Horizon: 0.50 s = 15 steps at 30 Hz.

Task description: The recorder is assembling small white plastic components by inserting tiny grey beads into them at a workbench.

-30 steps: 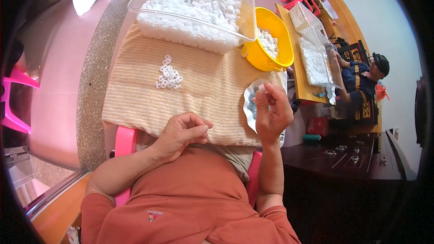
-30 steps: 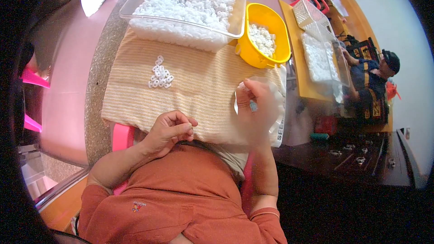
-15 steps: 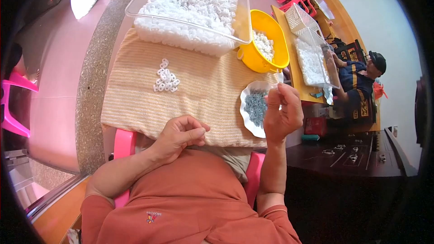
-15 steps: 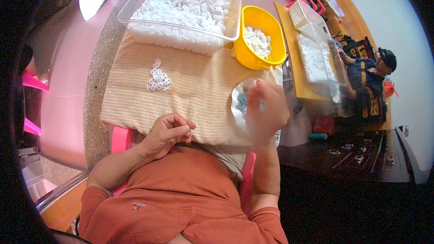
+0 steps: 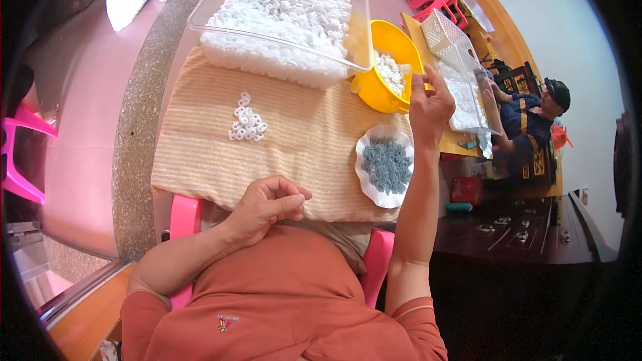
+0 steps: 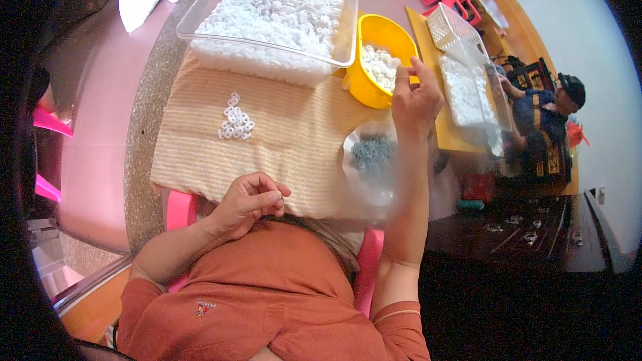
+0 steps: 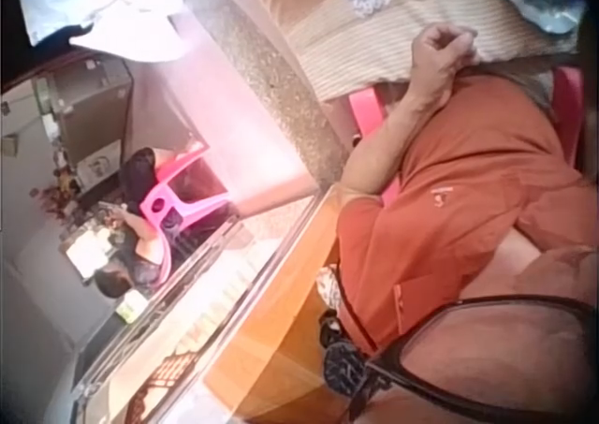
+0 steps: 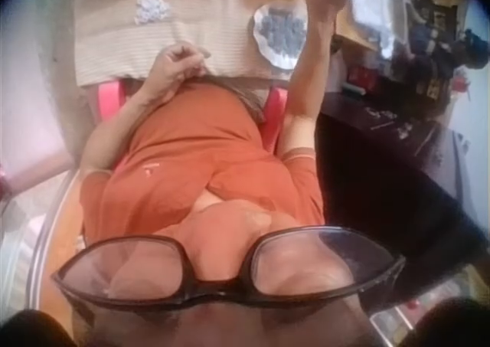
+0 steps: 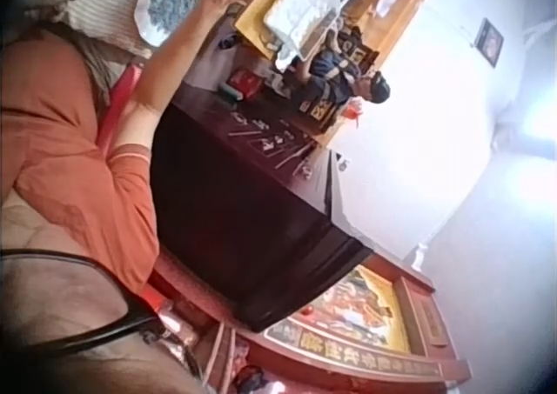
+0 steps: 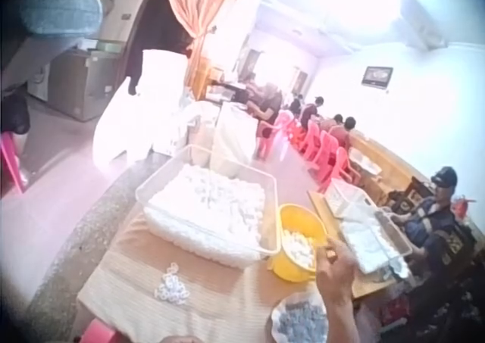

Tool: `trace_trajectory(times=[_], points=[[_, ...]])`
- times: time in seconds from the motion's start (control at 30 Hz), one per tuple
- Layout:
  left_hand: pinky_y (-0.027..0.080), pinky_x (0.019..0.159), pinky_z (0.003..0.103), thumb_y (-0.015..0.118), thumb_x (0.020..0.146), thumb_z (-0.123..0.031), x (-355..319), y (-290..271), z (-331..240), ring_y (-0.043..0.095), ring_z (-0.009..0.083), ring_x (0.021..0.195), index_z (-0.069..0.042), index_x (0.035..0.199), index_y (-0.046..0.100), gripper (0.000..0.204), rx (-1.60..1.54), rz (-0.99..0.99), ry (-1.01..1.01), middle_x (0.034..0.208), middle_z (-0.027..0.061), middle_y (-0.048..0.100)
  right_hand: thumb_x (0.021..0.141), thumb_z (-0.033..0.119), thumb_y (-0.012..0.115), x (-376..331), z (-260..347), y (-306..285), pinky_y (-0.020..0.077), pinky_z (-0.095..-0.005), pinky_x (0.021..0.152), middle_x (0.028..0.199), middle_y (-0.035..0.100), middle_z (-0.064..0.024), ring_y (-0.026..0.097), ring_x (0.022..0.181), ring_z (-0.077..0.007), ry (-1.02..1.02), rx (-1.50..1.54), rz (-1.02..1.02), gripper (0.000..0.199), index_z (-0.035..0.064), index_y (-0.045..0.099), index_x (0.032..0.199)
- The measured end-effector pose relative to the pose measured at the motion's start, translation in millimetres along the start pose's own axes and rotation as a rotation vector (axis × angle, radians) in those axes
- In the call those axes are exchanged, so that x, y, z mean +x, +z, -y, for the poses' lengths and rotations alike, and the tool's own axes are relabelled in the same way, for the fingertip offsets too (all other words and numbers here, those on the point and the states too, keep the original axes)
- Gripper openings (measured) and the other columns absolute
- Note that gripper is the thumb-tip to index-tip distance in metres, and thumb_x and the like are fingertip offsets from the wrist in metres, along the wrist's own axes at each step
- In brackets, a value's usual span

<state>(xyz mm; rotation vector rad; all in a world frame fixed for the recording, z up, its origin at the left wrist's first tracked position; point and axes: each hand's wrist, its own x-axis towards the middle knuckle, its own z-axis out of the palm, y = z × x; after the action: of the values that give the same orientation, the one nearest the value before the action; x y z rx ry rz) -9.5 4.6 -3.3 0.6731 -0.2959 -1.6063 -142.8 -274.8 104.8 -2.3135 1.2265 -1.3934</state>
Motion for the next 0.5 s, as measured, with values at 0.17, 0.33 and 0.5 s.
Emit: trace_trajectory(times=[0.17, 0.33, 0.5], points=[[0.054, 0.072, 0.025, 0.066, 0.086, -0.006, -2.4, 2.1, -3.2, 0.061, 0.012, 0.079, -0.002, 0.091, 0.06, 0.008, -0.019, 0.004, 0.012, 0.104, 0.0121, 0.061, 0.083, 0.008, 0.068, -29.9, 5.3, 9.3, 0.0482, -0.0249, 0.057, 0.078, 0.067, -0.0087, 0.06, 0.061, -0.012, -0.057, 0.155, 0.147, 0.018, -0.0012, 0.066, 0.099], [0.055, 0.071, 0.026, 0.066, 0.085, -0.004, -0.7, 2.8, -3.1, 0.062, 0.0135, 0.079, -0.002, 0.09, 0.059, 0.008, 0.017, -0.029, -0.015, 0.102, 0.013, 0.061, 0.082, 0.003, 0.068, -73.1, 32.8, 21.4, 0.0412, -0.0196, 0.054, 0.072, 0.06, -0.0008, 0.051, 0.059, -0.0053, -0.137, 0.272, 0.437, 0.012, 0.0005, 0.066, 0.094], [0.055, 0.071, 0.025, 0.066, 0.085, -0.005, 0.4, 1.3, -0.7, 0.063, 0.0121, 0.078, -0.003, 0.091, 0.06, 0.008, 0.025, -0.006, -0.003, 0.1, 0.0114, 0.062, 0.081, 0.003, 0.069, -106.3, 48.2, 48.1, 0.0488, -0.0249, 0.057, 0.08, 0.066, -0.0096, 0.061, 0.061, -0.0143, -0.184, 0.321, 0.661, 0.014, 0.0003, 0.066, 0.094]])
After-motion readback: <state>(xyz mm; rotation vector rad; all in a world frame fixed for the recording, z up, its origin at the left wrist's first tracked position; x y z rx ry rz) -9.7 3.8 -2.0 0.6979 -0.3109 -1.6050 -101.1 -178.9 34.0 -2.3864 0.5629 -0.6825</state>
